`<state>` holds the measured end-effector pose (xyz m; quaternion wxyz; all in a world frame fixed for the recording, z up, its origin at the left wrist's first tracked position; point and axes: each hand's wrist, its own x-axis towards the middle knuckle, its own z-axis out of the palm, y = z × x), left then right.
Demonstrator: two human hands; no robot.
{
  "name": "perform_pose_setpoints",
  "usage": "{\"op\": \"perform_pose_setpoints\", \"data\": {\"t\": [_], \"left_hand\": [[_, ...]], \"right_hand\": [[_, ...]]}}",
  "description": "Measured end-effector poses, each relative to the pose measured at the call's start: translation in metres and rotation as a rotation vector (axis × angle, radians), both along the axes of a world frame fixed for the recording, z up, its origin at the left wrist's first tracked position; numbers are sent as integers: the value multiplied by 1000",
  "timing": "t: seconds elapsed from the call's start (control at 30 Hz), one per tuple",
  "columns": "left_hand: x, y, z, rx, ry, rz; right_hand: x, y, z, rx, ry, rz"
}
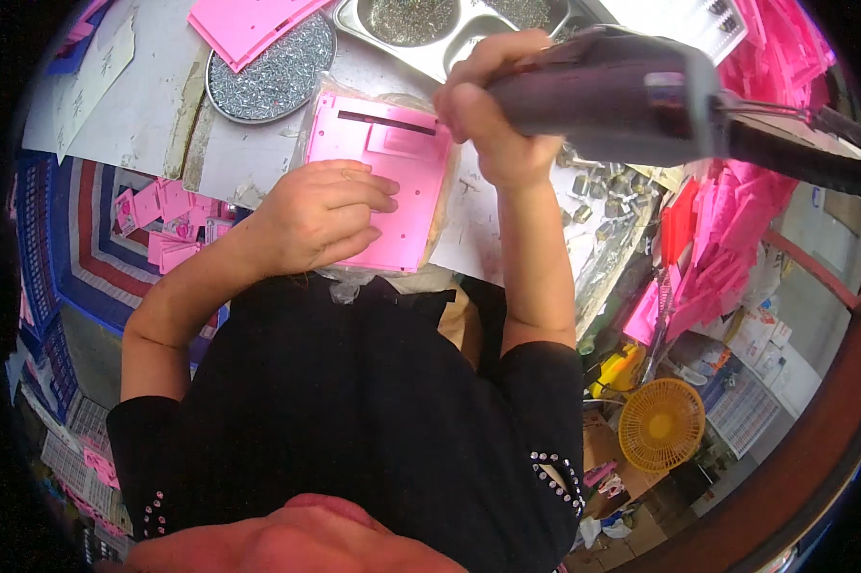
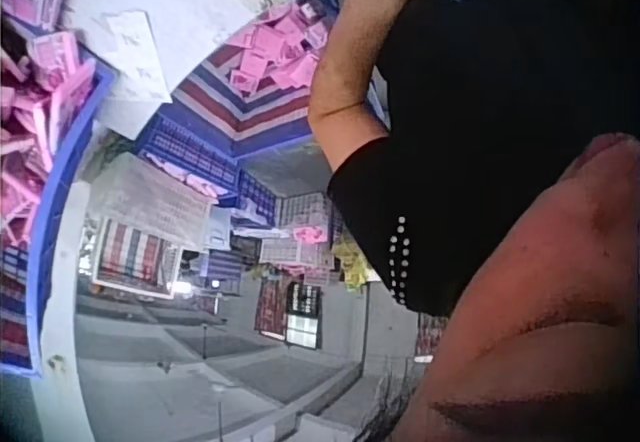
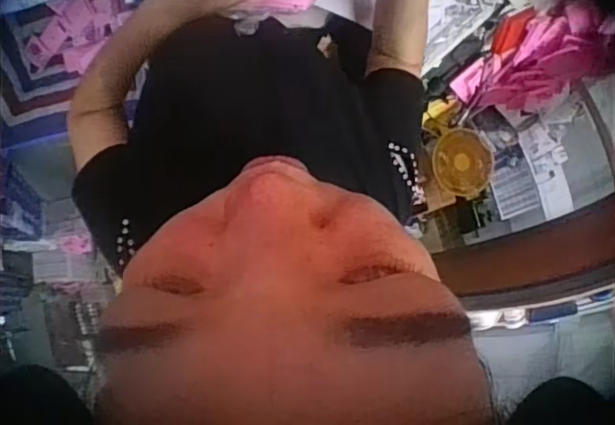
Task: Assemble a pink toy machine by soldering internal wires, fitting components, and screwing the housing together.
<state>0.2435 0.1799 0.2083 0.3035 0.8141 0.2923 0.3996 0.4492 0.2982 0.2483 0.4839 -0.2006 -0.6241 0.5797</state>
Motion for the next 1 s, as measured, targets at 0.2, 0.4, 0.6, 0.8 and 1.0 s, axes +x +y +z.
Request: {"op": "perform_pose_setpoints", "data": {"t": [0.2, 0.4, 0.6, 0.8, 1.0], "left_hand": [[-6, -6, 11, -63, -29, 75], [-16, -14, 21, -181, -69, 337], [-27, -21, 22, -193, -33, 414], [-40, -13, 25, 13, 80, 499], [-91, 37, -1, 118, 452, 820]], "right_hand": [[-7, -28, 44, 69, 274, 91], [-27, -59, 69, 64, 233, 254], [-51, -63, 61, -36, 237, 268], [-66, -56, 58, -42, 243, 229], [-89, -12, 22, 65, 245, 71]]}}
